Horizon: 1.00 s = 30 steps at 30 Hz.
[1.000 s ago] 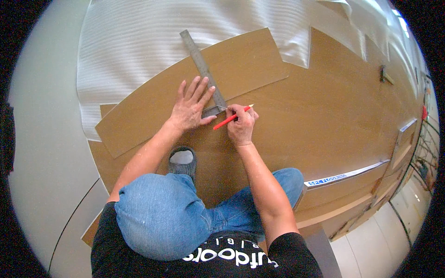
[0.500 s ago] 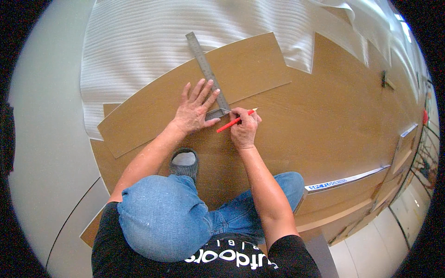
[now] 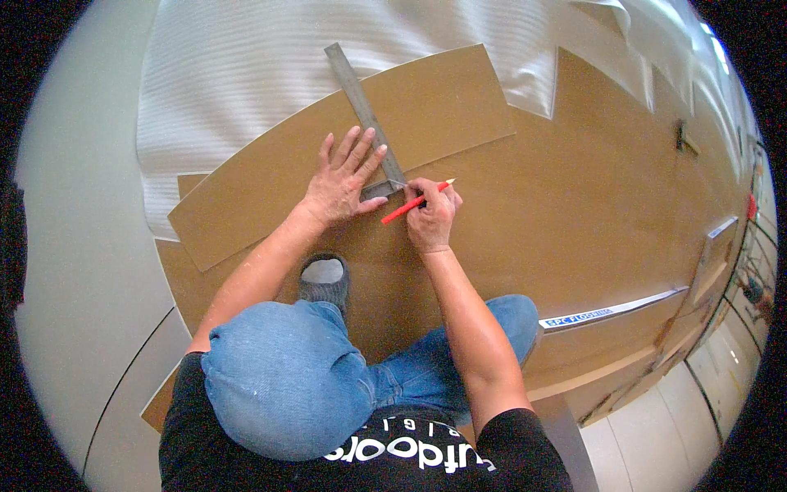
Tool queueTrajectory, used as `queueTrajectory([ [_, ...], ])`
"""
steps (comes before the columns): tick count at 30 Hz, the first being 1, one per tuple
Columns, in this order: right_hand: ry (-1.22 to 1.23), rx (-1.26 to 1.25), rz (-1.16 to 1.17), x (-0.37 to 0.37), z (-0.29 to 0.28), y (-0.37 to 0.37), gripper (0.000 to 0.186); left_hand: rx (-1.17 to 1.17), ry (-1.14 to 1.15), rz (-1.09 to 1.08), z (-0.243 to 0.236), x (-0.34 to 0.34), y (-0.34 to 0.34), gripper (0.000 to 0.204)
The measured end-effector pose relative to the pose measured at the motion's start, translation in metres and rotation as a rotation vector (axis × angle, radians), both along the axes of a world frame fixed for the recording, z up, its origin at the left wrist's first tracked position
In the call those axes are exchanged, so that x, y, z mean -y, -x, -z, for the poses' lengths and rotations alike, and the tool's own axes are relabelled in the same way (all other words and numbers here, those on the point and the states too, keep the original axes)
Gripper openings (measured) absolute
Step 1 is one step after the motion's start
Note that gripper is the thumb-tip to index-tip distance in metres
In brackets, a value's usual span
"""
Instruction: The person installs laminate flooring by laying down underlayment, positioning floor planks, tapping them together with a hammer, and marking planks with a pencil and square for cutting.
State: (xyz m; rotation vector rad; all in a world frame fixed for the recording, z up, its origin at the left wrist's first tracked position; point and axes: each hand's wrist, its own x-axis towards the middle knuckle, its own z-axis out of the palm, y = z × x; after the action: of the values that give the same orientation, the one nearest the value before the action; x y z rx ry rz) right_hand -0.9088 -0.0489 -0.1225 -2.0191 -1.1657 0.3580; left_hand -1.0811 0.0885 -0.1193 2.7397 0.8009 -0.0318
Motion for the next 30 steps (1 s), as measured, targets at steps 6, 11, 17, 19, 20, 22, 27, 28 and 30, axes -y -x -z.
queueTrajectory([
  [6, 0.005, -0.02, 0.006, -0.001, -0.003, 0.0, 0.015, 0.002, -0.002, -0.003, 0.0, 0.001, 0.0, 0.097],
  [11, -0.001, -0.009, -0.008, 0.0, 0.0, -0.003, 0.015, 0.012, -0.02, -0.002, 0.001, 0.001, -0.001, 0.097],
  [17, 0.026, -0.213, 0.014, -0.014, -0.019, 0.0, 0.012, -0.002, -0.014, -0.01, 0.004, 0.001, 0.003, 0.098],
  [19, -0.095, -0.542, 0.152, -0.032, -0.037, -0.004, 0.018, -0.003, 0.001, -0.013, 0.0, 0.0, 0.001, 0.096],
  [20, -0.094, -0.542, 0.15, -0.041, -0.037, -0.008, 0.018, -0.001, 0.016, -0.007, -0.001, 0.0, 0.0, 0.093],
  [22, -0.121, -0.535, 0.053, -0.07, -0.033, -0.02, 0.027, -0.005, 0.033, -0.006, -0.001, -0.001, 0.001, 0.093],
  [27, -0.068, -0.279, -0.062, -0.133, -0.048, -0.014, 0.021, -0.032, 0.076, -0.01, -0.003, -0.002, 0.005, 0.094],
  [28, 0.018, -0.397, -0.041, -0.139, -0.049, -0.013, 0.02, -0.006, 0.053, -0.001, -0.002, -0.003, 0.004, 0.095],
  [30, -0.085, -0.376, -0.068, -0.146, -0.039, -0.016, 0.018, 0.021, 0.03, 0.006, -0.001, -0.003, 0.002, 0.095],
])
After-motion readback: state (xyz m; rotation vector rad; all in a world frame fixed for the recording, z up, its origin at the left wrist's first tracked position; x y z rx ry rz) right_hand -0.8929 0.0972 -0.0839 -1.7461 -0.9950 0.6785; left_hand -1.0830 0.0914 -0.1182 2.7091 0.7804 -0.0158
